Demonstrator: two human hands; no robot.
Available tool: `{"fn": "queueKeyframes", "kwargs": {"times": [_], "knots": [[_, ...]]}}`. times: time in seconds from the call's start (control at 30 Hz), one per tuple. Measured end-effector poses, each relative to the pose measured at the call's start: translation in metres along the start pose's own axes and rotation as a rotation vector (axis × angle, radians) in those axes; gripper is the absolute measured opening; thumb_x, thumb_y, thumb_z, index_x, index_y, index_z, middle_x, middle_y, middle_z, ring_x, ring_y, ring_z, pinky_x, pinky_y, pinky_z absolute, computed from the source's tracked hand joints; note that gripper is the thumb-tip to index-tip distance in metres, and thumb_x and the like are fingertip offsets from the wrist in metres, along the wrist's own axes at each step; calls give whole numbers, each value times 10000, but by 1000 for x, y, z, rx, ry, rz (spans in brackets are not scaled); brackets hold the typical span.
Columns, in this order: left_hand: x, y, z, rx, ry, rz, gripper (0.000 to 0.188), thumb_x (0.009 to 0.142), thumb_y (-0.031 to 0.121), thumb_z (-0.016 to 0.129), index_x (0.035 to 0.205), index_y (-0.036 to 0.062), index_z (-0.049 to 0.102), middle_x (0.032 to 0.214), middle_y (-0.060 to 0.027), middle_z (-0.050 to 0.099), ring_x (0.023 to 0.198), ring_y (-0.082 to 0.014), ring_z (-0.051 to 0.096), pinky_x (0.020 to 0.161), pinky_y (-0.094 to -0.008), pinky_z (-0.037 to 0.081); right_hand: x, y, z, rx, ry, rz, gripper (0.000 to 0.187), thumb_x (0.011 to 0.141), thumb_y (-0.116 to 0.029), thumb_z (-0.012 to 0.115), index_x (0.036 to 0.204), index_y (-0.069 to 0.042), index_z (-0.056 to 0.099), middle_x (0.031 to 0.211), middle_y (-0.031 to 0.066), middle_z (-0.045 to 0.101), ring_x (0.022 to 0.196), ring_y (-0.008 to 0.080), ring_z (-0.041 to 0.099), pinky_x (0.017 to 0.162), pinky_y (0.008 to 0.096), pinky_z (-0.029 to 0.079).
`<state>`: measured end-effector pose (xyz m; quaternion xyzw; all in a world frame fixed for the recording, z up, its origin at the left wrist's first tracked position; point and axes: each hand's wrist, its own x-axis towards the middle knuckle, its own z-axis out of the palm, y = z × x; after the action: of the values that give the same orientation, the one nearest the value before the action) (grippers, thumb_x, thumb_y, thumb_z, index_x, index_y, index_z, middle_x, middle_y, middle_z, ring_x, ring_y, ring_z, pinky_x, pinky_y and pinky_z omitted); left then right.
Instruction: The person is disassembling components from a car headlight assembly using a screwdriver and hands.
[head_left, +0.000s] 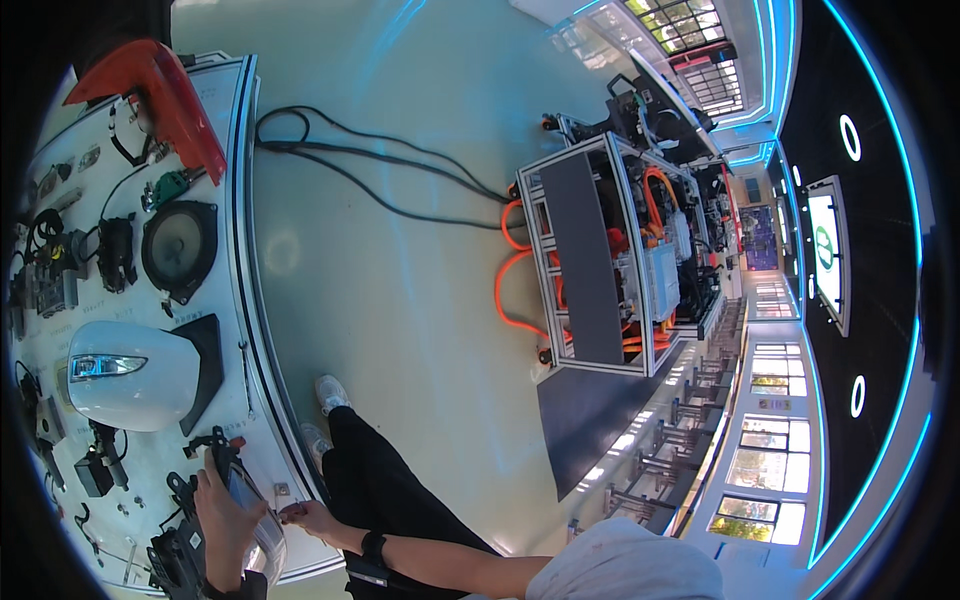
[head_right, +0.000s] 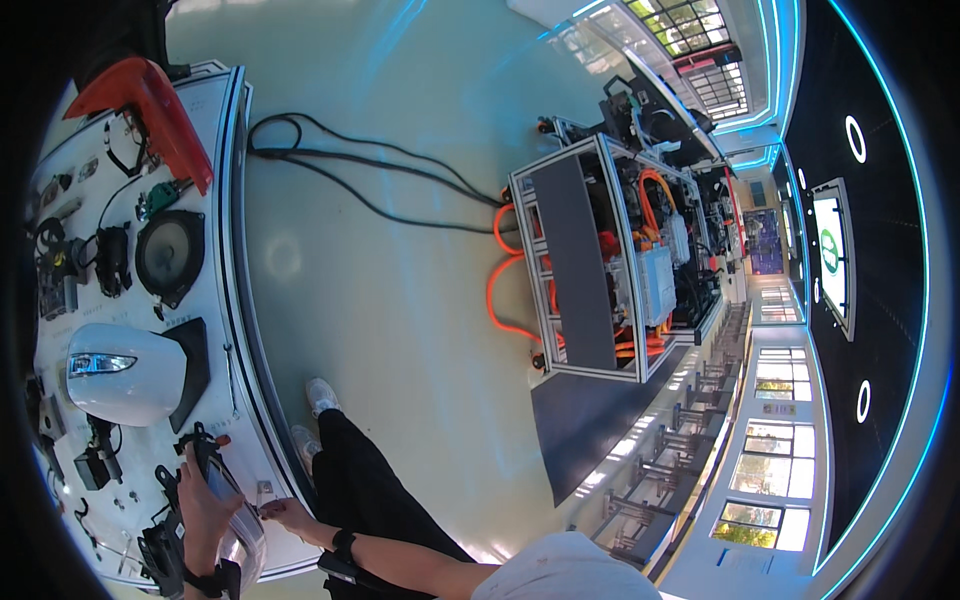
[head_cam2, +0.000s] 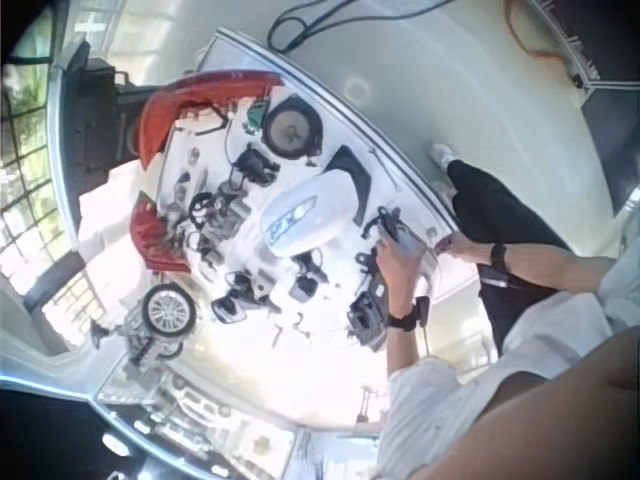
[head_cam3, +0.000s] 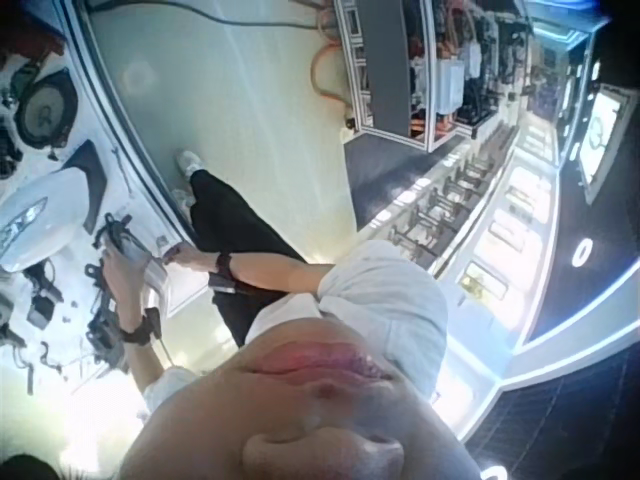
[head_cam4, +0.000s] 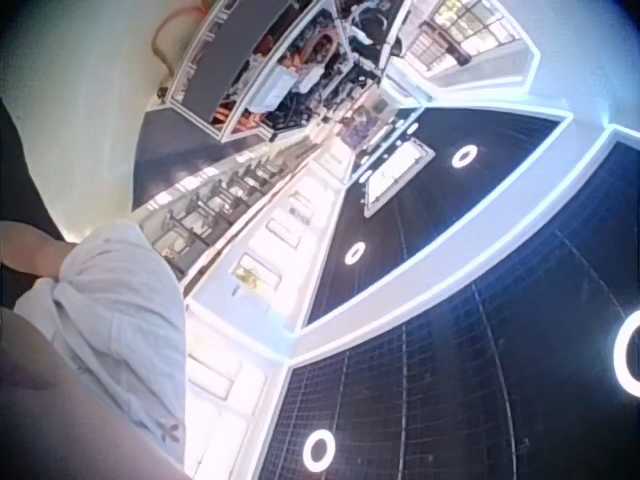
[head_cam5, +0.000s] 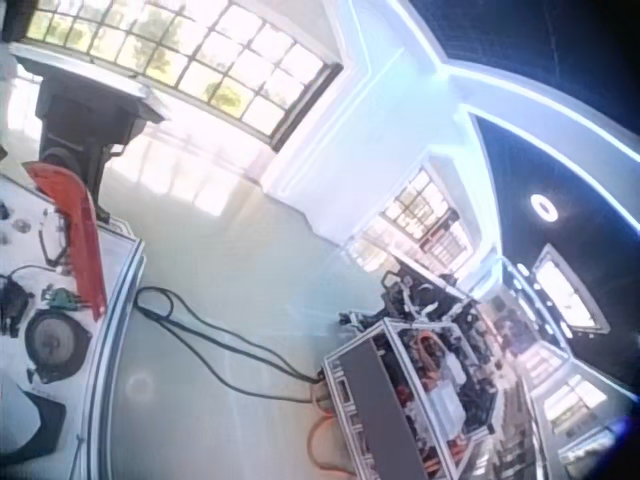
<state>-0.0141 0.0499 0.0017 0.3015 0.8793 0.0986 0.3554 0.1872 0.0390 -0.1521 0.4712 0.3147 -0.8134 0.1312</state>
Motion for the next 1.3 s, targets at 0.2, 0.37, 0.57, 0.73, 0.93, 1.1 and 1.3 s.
{"fn": "queueKeyframes", "kwargs": {"times": [0.2,0.37,0.57,0.73,0.93,1.1,1.3], "knots": [[-5,3,0,2,21,-23,1146,497,120,897,1460,-1,288,1147,-213,511,1021,-441,545,894,-477,448,-2,-3,-3,40,24,198,246,911,-261,721,1042,-53,732,865,10,715,568,61,476,496,241,365],[-4,9,2,-19,27,23,1151,499,108,899,1465,0,283,1155,-215,511,1036,-436,544,913,-478,440,-2,4,1,5,120,5,227,895,-219,742,1040,-44,734,919,30,721,812,98,609,744,253,470],[-8,5,0,-1,46,-14,1168,465,134,906,1455,-2,302,1138,-224,533,1045,-432,562,913,-474,451,-27,-33,12,-8,126,124,245,886,-194,754,1075,-40,735,964,26,725,878,88,615,814,241,463],[-9,5,12,-2,62,-19,1168,487,119,916,1468,27,288,1132,-198,514,1038,-415,549,900,-474,441,-30,-35,5,-2,52,154,252,924,-230,710,1128,-83,730,820,-46,647,633,33,395,546,229,312],[-12,13,7,-10,85,-13,1165,484,125,920,1462,24,295,1131,-192,512,1033,-407,552,896,-460,436,-10,-3,2,-71,85,41,237,941,-198,685,1124,-53,726,875,-6,687,751,52,524,677,232,426],[-14,9,8,21,93,-5,1148,498,134,915,1462,24,301,1125,-194,513,1027,-400,553,900,-456,433,-14,0,11,-186,172,-153,237,953,-182,667,1088,6,716,941,35,711,849,84,568,779,271,461],[-12,5,6,8,84,22,1138,512,146,912,1464,21,300,1118,-194,517,1022,-395,556,900,-452,433,-13,-2,12,-186,191,-141,235,953,-180,665,1072,18,712,951,45,712,870,90,577,793,269,466]]}}
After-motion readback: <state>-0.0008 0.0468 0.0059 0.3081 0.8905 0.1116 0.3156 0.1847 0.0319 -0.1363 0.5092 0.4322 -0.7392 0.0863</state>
